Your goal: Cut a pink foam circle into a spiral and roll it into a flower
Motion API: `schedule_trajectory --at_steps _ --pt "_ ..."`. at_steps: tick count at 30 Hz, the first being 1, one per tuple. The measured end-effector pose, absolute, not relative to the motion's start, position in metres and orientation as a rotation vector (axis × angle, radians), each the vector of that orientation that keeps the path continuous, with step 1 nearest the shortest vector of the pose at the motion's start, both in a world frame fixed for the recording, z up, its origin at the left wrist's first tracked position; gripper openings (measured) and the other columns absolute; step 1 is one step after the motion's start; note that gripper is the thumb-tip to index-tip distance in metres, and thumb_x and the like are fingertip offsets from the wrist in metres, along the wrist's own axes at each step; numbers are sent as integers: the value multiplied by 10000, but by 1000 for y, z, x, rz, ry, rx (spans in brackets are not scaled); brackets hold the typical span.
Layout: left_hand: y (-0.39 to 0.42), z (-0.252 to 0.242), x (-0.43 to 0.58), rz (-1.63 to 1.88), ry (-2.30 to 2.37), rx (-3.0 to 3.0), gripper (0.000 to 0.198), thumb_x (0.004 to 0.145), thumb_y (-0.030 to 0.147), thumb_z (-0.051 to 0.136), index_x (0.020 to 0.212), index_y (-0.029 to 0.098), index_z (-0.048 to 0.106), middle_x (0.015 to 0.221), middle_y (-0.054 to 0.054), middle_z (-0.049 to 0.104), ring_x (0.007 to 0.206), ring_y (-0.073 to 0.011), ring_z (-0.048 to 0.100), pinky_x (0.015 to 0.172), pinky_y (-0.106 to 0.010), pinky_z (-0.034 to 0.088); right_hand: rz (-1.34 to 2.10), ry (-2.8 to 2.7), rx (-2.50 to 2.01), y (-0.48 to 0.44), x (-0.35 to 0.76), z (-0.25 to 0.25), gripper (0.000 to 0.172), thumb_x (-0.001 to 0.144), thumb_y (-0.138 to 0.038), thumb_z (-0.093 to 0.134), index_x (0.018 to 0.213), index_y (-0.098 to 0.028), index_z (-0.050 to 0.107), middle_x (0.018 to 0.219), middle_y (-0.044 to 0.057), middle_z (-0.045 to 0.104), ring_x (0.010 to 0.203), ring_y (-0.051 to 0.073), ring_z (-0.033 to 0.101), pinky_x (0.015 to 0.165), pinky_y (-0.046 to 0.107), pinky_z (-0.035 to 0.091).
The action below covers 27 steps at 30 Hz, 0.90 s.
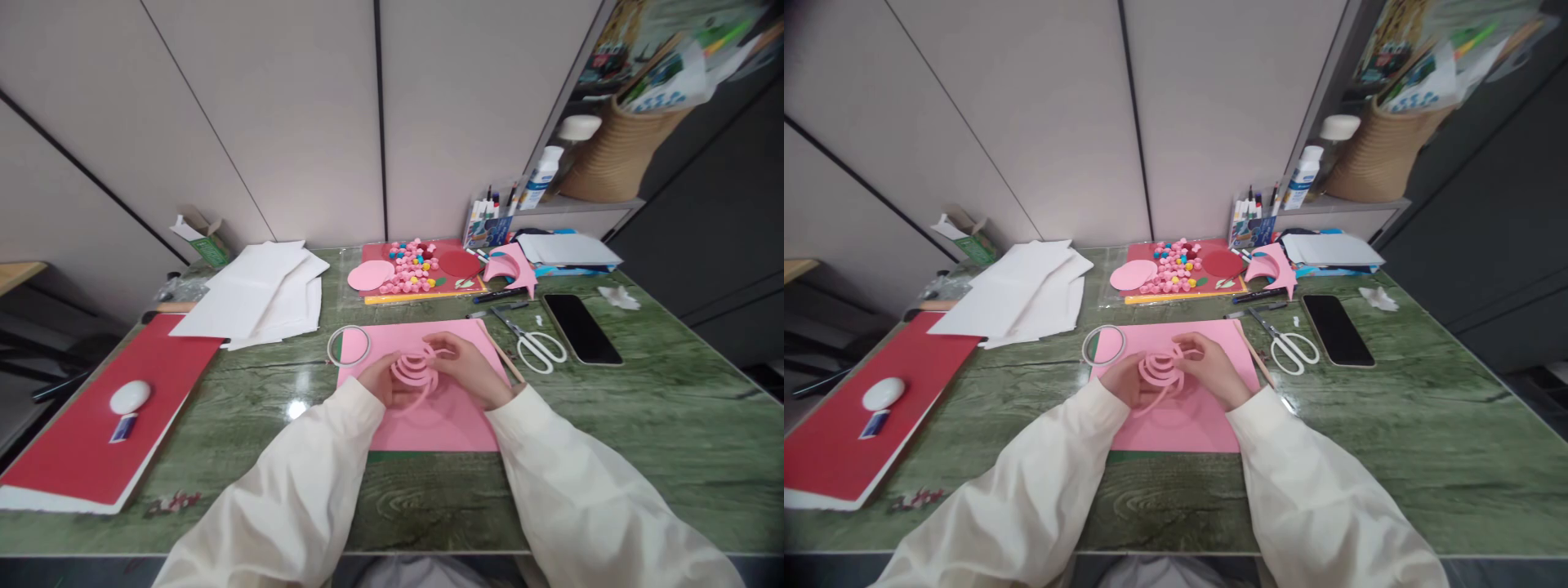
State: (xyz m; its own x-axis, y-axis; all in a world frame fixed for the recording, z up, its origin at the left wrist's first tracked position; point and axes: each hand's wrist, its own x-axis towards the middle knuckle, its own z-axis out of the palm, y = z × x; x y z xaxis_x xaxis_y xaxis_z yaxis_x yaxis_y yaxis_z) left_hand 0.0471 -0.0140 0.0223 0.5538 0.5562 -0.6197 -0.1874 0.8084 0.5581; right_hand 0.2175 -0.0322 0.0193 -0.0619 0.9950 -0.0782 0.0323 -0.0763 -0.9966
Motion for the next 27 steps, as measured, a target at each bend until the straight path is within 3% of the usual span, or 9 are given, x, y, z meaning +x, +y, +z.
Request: schedule_trajectory --at_steps 6,9,12,16,21,24,27 --pt "-15 14 46 563 881 777 456 668 401 603 1042 179 466 997 -109 586 797 -199 607 743 -365 449 1146 -1089 -1275 -28 224 18 281 623 -234 657 887 -174 582 908 30 580 722 119 535 643 240 425" --pt "-22 10 46 770 942 1238 525 583 267 686 1049 176 462 1035 -112 543 913 -221 547 833 -390 400 1136 -1000 -1253 -28 227 16 293 632 -247 649 906 -187 562 914 23 562 673 106 531 574 218 420" --pt "-29 12 43 889 973 1693 502 547 90 630 1027 184 517 1066 -106 511 1019 -251 466 926 -407 325 1150 -909 -1219 -27 229 15 307 644 -263 641 925 -201 537 895 17 557 648 104 538 532 208 418" --pt "-28 12 38 778 782 2047 609 493 -63 482 1029 213 569 1214 -104 450 1165 -289 339 1001 -441 222 1173 -807 -1153 -25 234 16 301 654 -266 629 929 -219 516 882 10 570 737 130 571 609 239 455" --pt "-16 4 38 864 896 1959 532 634 -20 418 1076 242 557 1304 -65 390 1256 -225 241 1053 -407 108 1240 -738 -1078 -25 238 19 301 641 -242 647 919 -236 531 877 -4 595 793 138 590 696 278 470" --pt "-11 1 37 998 1061 1700 498 617 22 514 1067 234 549 1306 -63 374 1242 -211 264 1052 -353 139 1268 -723 -1042 -25 239 21 298 642 -235 654 916 -245 538 889 -9 605 818 136 591 731 286 469" --pt "-13 2 39 960 1121 1446 371 606 143 619 971 184 562 1110 -101 519 1048 -222 473 939 -355 324 1275 -722 -1006 -26 238 25 291 674 -246 631 946 -268 529 913 -20 609 842 132 587 759 288 463"
